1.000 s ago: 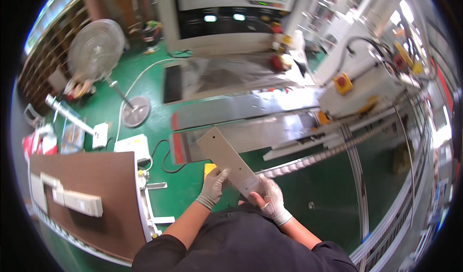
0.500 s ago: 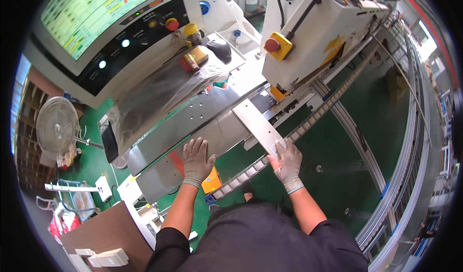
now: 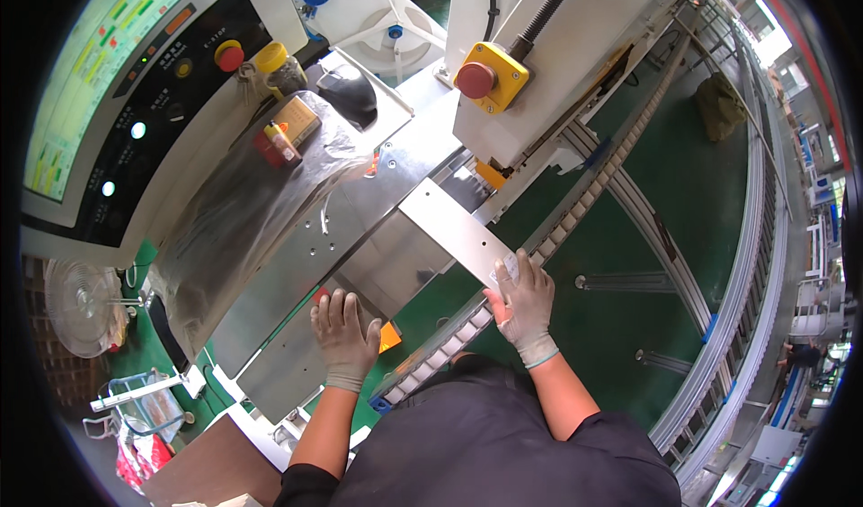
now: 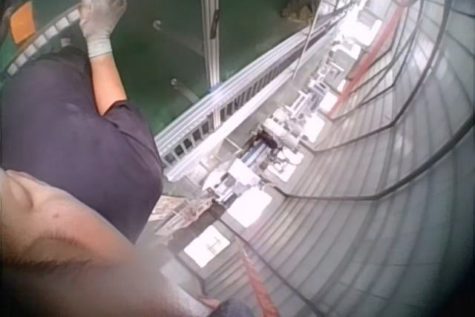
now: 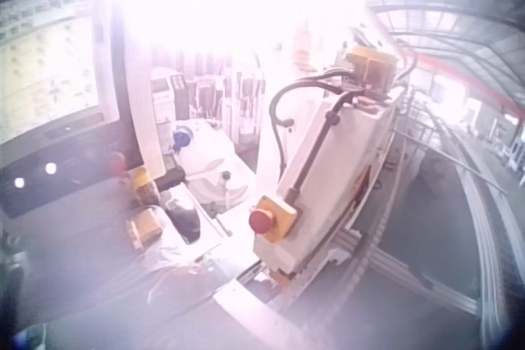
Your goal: The person picks up long rectangular panels one at a time from a stack on a table, aligns them with the machine's conveyor intake, and feeds them into the processing machine, occasionally using a handheld controller to press buttons.
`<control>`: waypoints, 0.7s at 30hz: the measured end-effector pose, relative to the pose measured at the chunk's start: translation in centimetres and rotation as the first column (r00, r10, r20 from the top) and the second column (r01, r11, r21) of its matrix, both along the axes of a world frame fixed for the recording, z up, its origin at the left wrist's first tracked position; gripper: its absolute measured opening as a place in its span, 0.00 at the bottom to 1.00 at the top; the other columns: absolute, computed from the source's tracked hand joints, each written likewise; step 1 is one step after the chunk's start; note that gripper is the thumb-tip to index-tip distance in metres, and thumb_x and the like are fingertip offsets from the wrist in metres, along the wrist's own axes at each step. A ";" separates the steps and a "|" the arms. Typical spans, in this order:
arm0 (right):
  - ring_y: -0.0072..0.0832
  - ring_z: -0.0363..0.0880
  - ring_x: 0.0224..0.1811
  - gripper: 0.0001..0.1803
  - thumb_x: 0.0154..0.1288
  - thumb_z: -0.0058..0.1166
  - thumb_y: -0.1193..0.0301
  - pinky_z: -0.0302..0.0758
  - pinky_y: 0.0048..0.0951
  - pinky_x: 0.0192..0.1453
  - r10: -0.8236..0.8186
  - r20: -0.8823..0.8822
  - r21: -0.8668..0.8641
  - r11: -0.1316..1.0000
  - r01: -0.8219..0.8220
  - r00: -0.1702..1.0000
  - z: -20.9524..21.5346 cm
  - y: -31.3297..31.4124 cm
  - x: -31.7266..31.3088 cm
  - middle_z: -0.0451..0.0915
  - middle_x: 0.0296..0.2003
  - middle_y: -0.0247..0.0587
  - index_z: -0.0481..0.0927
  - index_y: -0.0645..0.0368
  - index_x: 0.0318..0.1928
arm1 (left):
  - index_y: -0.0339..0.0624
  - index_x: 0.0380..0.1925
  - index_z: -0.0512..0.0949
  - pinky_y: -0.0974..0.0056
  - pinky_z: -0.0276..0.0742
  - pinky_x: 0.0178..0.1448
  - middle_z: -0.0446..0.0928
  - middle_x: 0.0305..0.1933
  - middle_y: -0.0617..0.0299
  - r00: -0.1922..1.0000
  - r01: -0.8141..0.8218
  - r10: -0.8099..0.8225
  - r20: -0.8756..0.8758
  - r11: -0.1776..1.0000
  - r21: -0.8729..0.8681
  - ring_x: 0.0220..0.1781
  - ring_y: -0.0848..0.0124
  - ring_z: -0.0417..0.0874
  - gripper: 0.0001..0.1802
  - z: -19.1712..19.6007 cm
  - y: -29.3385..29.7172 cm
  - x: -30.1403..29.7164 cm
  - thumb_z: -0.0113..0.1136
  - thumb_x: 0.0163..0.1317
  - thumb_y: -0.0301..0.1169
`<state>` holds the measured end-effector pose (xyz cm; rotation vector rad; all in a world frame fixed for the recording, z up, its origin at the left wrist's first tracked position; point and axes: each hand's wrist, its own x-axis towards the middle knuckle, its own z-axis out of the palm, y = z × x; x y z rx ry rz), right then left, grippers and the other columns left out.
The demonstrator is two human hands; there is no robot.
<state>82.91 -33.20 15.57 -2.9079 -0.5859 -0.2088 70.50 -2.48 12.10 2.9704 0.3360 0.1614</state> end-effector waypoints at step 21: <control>0.56 0.70 0.69 0.46 0.60 0.70 0.52 0.66 0.49 0.74 -0.034 0.018 0.234 0.972 0.028 0.999 -1.1 -2.3 -1.1 0.66 0.72 0.61 0.67 0.61 0.73 | 0.45 0.61 0.74 0.41 0.54 0.82 0.70 0.71 0.55 0.987 -0.001 0.013 0.161 0.997 -0.077 0.77 0.52 0.64 0.30 -0.5 0.9 -1.1 0.62 0.64 0.48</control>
